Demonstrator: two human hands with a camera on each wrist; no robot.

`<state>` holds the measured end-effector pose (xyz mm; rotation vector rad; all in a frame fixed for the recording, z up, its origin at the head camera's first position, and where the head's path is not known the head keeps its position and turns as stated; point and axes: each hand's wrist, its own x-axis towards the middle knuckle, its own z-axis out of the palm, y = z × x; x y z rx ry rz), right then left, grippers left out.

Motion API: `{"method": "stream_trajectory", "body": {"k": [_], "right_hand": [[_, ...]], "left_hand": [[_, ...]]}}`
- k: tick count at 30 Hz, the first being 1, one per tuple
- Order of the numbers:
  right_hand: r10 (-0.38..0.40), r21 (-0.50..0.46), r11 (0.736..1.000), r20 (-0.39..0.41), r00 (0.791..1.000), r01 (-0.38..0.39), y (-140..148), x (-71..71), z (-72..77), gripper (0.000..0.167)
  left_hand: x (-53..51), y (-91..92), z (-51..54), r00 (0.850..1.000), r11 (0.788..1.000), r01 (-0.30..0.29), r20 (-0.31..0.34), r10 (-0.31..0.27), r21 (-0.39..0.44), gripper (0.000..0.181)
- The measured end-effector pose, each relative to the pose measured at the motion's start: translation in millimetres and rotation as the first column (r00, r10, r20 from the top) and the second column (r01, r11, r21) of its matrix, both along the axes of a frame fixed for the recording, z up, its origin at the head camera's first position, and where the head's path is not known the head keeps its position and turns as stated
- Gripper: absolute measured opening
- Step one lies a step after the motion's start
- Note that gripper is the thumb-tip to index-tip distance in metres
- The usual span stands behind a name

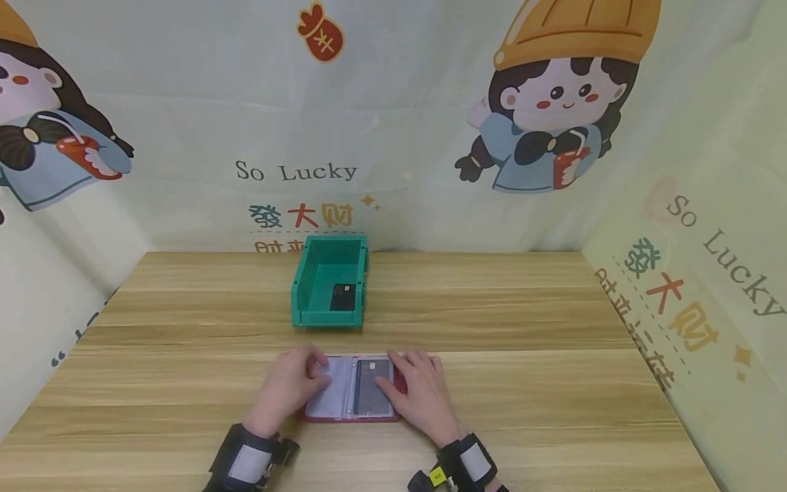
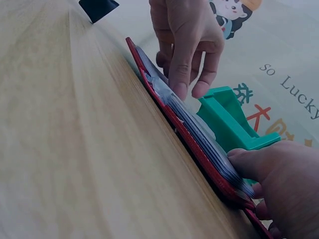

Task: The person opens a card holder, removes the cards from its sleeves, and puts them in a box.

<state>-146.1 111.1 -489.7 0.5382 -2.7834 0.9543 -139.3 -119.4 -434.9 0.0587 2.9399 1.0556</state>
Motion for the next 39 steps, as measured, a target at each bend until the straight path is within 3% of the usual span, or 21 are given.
{"method": "stream_trajectory", "body": {"k": [3, 6, 14, 27, 39], "right_hand": [[0.000, 0.008, 1.000, -0.005, 1.000, 0.000, 0, -0.4, -1.0, 0.047], [0.003, 0.017, 1.000, -0.009, 1.000, -0.003, 1, -0.5, -2.0, 0.047], [0.005, 0.020, 1.000, -0.044, 0.999, -0.004, 0, -0.5, -2.6, 0.045], [0.005, 0.035, 0.999, -0.051, 0.999, -0.003, -1, 0.5, -3.2, 0.045], [0.010, 0.059, 0.998, -0.063, 0.998, -0.006, 0, 0.9, -4.8, 0.046]], "left_hand": [[0.2, 5.7, -2.3, 0.995, 0.997, 0.079, -0.056, -0.079, -0.002, 0.016], [-0.1, 10.1, -5.6, 0.991, 0.993, 0.115, -0.075, -0.115, 0.002, 0.018], [-1.2, 12.4, -9.3, 0.990, 0.991, 0.126, -0.067, -0.124, 0.034, 0.007], [-2.9, 12.3, -10.7, 0.992, 0.989, 0.120, 0.029, -0.123, 0.090, 0.008], [-4.5, 11.9, -10.6, 0.992, 0.987, 0.122, 0.022, -0.125, 0.107, 0.013]]}}
